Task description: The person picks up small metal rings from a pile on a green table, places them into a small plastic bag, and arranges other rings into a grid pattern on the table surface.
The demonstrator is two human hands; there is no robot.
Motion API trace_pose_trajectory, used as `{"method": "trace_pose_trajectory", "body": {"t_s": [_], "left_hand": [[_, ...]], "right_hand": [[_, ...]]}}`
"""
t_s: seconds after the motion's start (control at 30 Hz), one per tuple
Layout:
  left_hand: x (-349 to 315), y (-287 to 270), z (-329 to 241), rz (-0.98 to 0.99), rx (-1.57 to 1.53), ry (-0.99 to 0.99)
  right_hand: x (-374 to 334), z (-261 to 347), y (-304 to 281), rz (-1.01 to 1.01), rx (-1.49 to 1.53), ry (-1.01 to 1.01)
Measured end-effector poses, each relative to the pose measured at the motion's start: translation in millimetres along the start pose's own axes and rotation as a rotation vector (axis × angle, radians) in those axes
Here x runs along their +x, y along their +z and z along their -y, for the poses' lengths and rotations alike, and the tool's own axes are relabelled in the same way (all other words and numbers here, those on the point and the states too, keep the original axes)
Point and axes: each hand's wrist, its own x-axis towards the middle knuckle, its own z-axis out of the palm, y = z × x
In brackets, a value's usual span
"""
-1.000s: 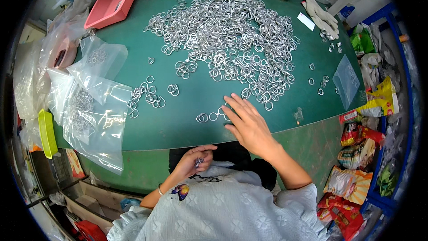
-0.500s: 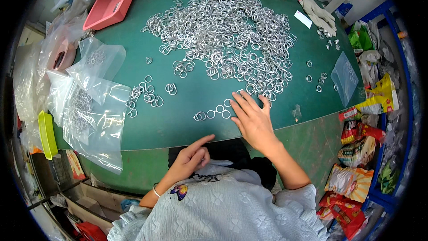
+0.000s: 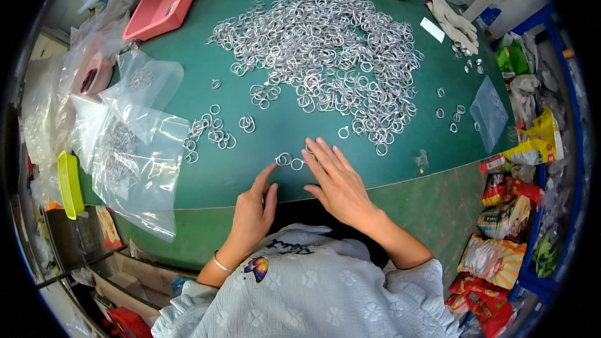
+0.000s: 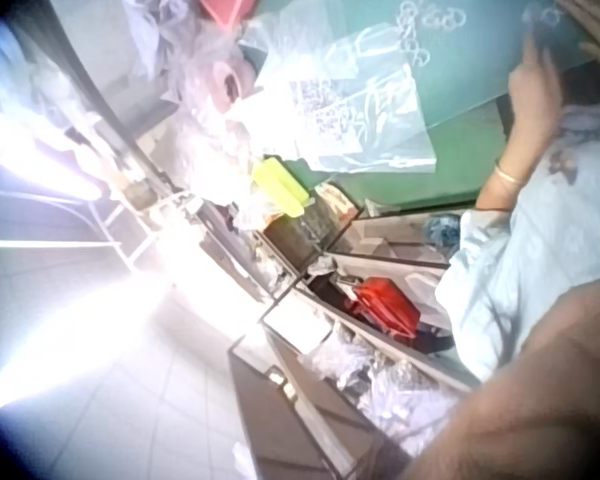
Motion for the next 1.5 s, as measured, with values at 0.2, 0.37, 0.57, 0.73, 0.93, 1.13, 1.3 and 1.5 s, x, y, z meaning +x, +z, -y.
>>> {"method": "trace_pose_trajectory", "body": {"t_s": [0.2,0.37,0.57,0.73,0.93,1.13,1.3,1.5], "left_hand": [[35,11,2,-0.190,0.218,0.156],[44,15,6,-0.250,0.123,0.153],[43,-18,18,-0.394,0.193,0.048],[29,-22,27,-0.438,0.218,0.029],[-10,-12,4,0.010,-0.333,-0.121],[-22,-5,0,-0.017,-0.215,-0.001],[-21,-5,6,-0.074,-0.171,0.012],[-16,-6,10,-0.113,-0.187,0.028]], "right_hand": [[4,1,4,0.054,-0.047,-0.046],[3,-3,4,0.041,-0.026,-0.060],[3,-1,1,0.010,-0.019,-0.037],[3,1,7,0.017,-0.052,-0.014],[26,11,9,0.093,0.061,-0.116],[95,-12,6,-0.034,-0.090,-0.286],[90,-11,15,0.026,-0.263,-0.270],[68,-16,-1,0.068,0.053,-0.268]]}}
